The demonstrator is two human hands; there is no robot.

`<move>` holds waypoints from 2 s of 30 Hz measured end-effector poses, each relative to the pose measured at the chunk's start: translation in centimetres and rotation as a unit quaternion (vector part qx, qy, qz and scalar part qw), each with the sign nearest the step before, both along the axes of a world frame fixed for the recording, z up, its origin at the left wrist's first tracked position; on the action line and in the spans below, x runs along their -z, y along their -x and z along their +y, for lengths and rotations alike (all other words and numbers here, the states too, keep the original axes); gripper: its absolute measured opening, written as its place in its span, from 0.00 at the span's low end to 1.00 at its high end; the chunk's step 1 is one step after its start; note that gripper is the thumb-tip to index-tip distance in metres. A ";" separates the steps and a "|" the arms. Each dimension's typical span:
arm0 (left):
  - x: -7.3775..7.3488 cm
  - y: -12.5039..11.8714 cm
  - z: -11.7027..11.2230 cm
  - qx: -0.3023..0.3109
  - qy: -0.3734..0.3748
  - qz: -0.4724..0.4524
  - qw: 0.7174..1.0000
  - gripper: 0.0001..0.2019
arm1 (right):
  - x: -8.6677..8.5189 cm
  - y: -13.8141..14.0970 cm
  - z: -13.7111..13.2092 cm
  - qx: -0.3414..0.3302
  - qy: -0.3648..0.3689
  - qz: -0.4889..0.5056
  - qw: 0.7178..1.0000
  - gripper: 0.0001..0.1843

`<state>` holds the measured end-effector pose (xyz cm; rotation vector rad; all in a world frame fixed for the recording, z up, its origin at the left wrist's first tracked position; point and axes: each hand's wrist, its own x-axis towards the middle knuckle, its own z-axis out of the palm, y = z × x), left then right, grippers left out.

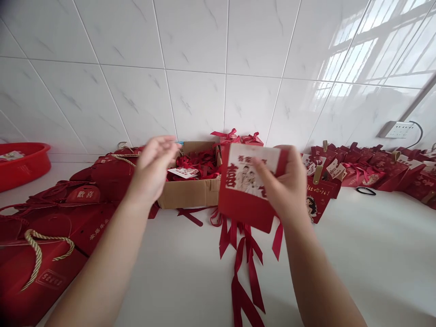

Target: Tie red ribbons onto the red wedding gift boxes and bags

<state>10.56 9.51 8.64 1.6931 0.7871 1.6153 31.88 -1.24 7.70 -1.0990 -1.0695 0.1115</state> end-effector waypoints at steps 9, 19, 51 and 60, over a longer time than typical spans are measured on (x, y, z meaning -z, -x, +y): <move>1.4 1.3 4.0 -0.188 -0.039 0.234 0.953 0.10 | -1.4 -1.7 -1.4 0.105 -0.120 0.040 0.986 0.22; 2.6 2.1 4.0 0.043 0.107 0.563 0.819 0.12 | 0.1 -0.7 -0.3 -0.161 0.124 -0.111 0.973 0.34; 1.7 3.3 3.8 -0.112 0.022 0.612 0.783 0.31 | 4.6 5.7 3.0 -0.358 0.462 -0.231 0.778 0.47; 3.9 0.6 4.6 -0.147 0.051 0.618 0.770 0.20 | 4.8 5.8 3.1 -0.358 0.459 -0.239 0.777 0.48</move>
